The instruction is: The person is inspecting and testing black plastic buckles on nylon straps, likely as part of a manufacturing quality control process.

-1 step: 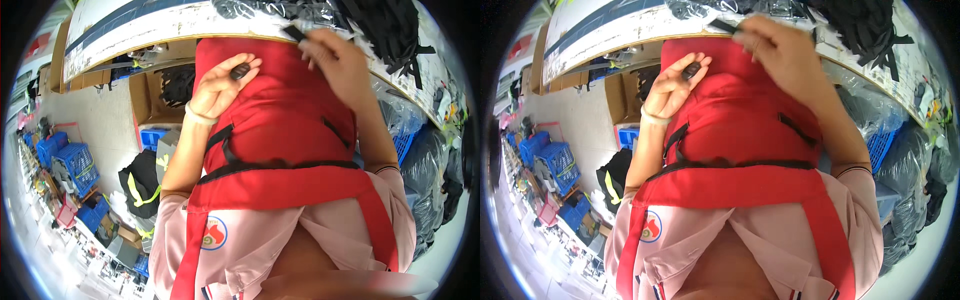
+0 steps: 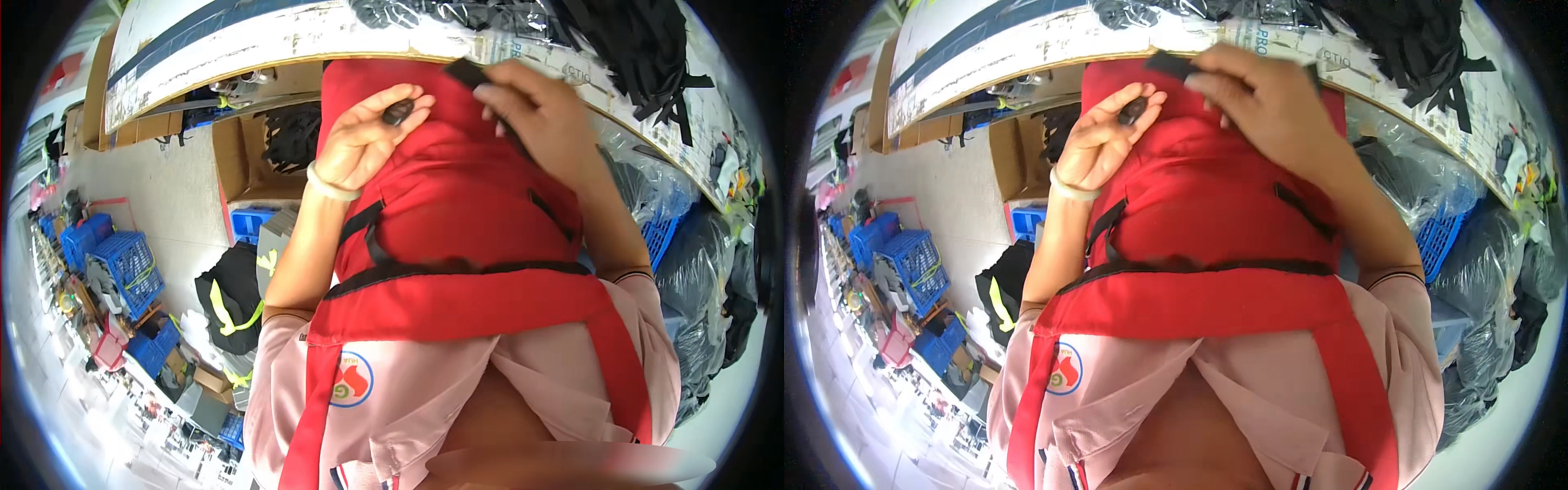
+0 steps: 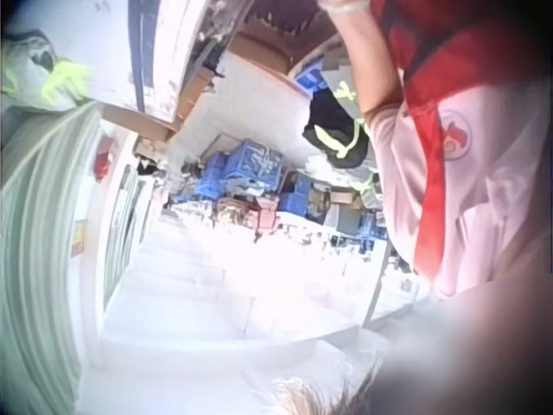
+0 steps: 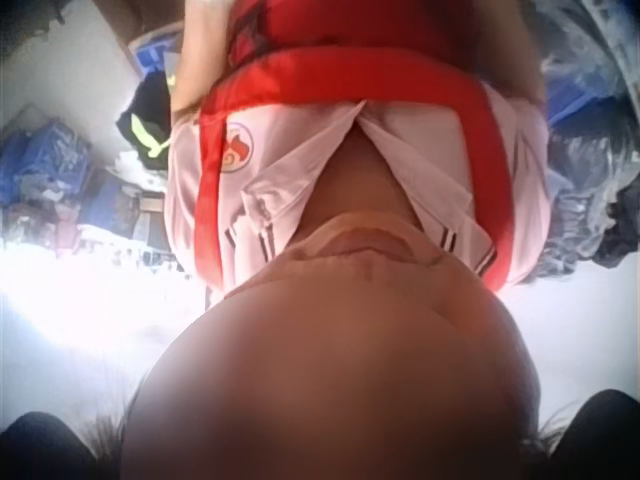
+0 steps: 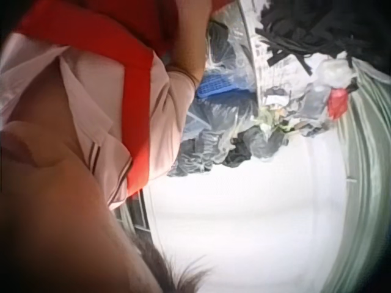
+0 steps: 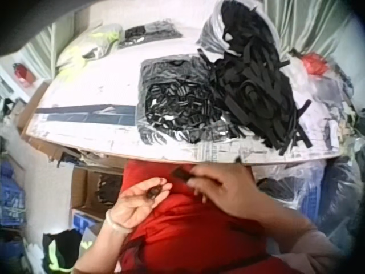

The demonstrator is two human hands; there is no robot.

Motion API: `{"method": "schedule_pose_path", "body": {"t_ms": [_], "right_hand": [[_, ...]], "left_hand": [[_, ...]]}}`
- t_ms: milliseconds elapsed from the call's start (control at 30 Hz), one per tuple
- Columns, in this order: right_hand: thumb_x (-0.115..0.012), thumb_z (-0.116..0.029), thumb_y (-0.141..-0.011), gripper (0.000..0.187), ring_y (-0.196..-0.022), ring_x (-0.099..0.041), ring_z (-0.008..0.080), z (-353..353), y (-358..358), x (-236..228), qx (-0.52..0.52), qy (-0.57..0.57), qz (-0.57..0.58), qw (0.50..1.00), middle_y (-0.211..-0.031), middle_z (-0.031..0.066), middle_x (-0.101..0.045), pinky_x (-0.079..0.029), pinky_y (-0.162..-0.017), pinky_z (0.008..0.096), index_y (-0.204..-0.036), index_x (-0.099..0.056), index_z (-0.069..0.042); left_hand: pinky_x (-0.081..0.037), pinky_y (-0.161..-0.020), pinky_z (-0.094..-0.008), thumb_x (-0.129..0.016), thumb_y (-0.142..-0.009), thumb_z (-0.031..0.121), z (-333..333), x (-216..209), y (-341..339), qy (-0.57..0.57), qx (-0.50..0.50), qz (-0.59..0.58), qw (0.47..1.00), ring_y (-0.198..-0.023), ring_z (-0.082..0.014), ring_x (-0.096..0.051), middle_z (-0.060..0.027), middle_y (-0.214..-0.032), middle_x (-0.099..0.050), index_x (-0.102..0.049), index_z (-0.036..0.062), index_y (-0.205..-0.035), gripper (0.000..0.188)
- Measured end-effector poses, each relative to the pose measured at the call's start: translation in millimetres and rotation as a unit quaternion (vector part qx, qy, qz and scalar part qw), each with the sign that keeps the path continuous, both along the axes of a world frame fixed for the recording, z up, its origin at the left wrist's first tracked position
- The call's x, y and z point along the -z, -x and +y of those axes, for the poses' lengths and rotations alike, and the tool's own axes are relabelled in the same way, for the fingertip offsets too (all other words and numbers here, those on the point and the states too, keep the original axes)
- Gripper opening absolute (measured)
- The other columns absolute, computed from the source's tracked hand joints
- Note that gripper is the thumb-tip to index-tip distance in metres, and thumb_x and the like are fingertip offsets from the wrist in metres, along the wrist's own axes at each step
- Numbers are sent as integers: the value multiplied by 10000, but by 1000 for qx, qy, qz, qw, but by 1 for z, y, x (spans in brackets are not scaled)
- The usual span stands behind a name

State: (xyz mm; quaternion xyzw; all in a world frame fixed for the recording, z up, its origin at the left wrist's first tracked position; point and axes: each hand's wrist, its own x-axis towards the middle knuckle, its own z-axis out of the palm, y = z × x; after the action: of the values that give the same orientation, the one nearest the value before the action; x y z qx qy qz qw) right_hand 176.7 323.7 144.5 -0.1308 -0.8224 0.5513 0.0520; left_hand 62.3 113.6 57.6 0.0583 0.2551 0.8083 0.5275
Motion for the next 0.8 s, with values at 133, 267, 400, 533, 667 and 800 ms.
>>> {"method": "schedule_pose_path", "body": {"t_ms": [133, 267, 400, 533, 667, 800], "right_hand": [[-579, -147, -918, 161, -563, -517, 77, -15, -4, 33, -21, 129, -62, 989, -686, 28, -578, -426, -528, 237, -1010, -608, -19], [-560, -202, -941, 194, -571, -500, 43, -11, -4, 40, -10, 198, -106, 975, -673, -7, -568, -403, -499, 210, -1000, -610, -24], [-559, -212, -944, 198, -572, -484, 29, -13, -3, 43, -20, 205, -115, 972, -658, -16, -557, -384, -497, 199, -986, -616, -27], [-586, -203, -924, 199, -593, -490, 43, -21, -2, 50, -27, 202, -95, 974, -670, -21, -571, -385, -529, 211, -974, -617, -12], [-607, -185, -900, 185, -589, -490, 73, -25, 0, 79, -3, 127, 22, 992, -656, -2, -574, -388, -551, 248, -945, -616, -6], [-615, -174, -883, 167, -601, -506, 96, -4, 5, 63, -115, 0, -20, 993, -645, 41, -576, -395, -564, 281, -914, -605, -9]], "left_hand": [[-577, -768, -357, -489, -967, 95, 23, -13, -8, 130, -3, 126, 983, -884, -293, -668, -202, -1044, -626, -525, -67, -1158, 253], [-590, -613, -341, -515, -957, 104, 21, -8, -16, 154, -28, 132, 979, -732, -272, -683, -208, -865, -646, -486, -14, -1102, 190], [-546, -551, -272, -535, -951, 111, 18, -4, -19, 206, -12, 178, 962, -632, -207, -652, -144, -783, -646, -535, -7, -1041, 149], [-422, -479, -194, -579, -933, 123, 20, 5, -25, 231, -59, 283, 929, -511, -98, -519, -38, -704, -604, -597, 16, -927, 109], [-410, -502, -190, -623, -906, 117, 25, 8, -32, 216, -51, 123, 967, -547, -66, -500, 5, -703, -585, -624, 14, -963, 117], [-439, -548, -222, -642, -890, 145, 17, 12, -25, 267, -73, 478, 834, -639, -77, -545, 2, -729, -612, -649, -4, -1031, 205]]}}
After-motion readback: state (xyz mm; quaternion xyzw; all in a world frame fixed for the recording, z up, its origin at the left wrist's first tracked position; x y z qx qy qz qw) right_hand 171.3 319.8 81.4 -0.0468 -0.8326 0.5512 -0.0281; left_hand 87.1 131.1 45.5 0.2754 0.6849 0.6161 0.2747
